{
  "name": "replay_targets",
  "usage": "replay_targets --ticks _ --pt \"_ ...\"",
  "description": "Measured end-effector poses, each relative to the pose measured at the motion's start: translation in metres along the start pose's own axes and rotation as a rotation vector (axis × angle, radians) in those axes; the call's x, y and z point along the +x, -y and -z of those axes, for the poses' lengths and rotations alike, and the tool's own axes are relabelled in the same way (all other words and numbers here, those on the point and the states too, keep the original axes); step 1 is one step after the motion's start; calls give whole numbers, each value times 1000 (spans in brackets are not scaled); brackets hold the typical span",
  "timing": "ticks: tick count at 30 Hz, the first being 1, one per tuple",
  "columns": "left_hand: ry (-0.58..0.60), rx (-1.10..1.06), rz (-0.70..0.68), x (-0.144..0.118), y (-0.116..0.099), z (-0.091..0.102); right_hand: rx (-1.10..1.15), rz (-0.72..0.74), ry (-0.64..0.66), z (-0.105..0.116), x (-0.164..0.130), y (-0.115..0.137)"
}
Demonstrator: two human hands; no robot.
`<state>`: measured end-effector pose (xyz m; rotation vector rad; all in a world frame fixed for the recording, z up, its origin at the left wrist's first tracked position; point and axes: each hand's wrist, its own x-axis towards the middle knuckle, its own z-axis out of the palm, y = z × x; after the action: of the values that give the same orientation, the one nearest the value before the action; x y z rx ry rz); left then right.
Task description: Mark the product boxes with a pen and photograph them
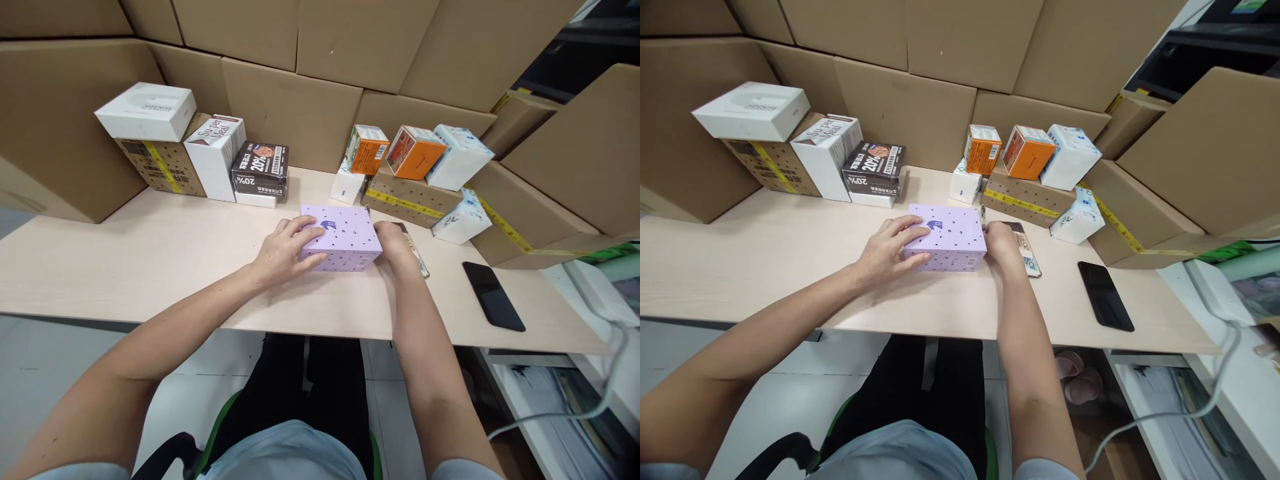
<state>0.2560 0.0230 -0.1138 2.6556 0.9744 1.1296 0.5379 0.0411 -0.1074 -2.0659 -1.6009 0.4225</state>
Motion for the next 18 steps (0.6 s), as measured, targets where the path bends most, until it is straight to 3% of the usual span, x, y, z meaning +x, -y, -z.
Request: replay_targets --ticks 3,8,11,13,15,18 --pt "33 46 7 0 -3 2 -274 -103 129 0 -5 12" --pt "65 86 64 1 -7 4 -347 -105 156 5 -9 22" --pt "70 89 103 2 -6 4 -352 -143 63 16 -13 12" --pt "74 94 126 3 -5 3 -355 -234 -73 26 -15 1" --pt "74 96 146 3 -4 3 -374 -342 -127 34 -18 -9" --pt "70 91 156 3 -2 3 -419 -421 31 37 -19 -14"
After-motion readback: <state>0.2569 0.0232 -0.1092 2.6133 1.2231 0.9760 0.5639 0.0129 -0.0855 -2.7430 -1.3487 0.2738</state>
